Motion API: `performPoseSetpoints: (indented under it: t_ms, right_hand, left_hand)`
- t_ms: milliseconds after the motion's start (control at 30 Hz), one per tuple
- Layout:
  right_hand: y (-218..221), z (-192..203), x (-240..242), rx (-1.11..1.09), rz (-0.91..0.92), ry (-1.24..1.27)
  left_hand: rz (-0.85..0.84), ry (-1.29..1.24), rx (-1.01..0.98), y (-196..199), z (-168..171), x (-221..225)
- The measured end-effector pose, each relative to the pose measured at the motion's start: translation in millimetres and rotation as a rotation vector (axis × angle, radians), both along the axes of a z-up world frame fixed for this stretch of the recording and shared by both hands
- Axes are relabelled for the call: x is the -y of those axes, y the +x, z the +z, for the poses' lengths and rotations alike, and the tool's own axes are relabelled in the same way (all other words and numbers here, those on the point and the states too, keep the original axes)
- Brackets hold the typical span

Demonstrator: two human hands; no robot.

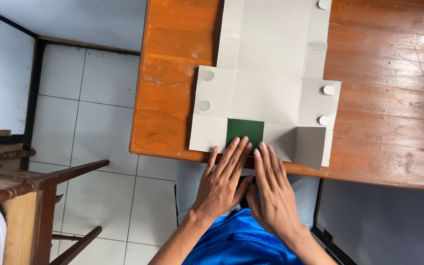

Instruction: Assembling a cardboard box by folding flaps and tucking tabs into slots.

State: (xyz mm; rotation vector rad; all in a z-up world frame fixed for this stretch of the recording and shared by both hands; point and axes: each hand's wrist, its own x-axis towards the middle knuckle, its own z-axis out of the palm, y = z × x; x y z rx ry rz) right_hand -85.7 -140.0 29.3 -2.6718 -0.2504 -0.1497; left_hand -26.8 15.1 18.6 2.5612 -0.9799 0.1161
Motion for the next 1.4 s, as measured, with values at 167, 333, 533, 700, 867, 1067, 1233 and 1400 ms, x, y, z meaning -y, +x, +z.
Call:
performPoseSetpoints:
  t_ms: [167,333,533,700,867,1067,1233,1400]
  right_hand:
    - [60,11,-1,-0.012,0.158,0.083]
    - [81,18,1,-0.01,0.193,0.11]
    - [79,19,0,0.001,0.201,0.059]
    - [81,17,1,0.049,0.201,0.022]
    - [69,21,-1,0.035,0.182,0.047]
    - [19,57,24,0.287,0.095,0.234]
    - [16,50,82,0.511,-0.372,0.381]
    - [48,-5,152,0.195,-0.441,0.158]
  left_hand:
    - [-0.052,-0.159,-0.052,0,-20,-6]
    - [-0.024,-0.142,0.015,-3,-16,-13]
    - [-0.044,-0.142,0.105,-13,-13,-25]
    - [-0.016,-0.128,0.143,-6,-8,-23]
    - [-0.019,-0.141,0.112,4,19,-22]
    - [-0.01,-0.422,-0.047,43,42,-25]
    - [0.067,-0.6,-0.162,107,54,-17]
    - [-0.106,-0.465,-0.132,171,40,8]
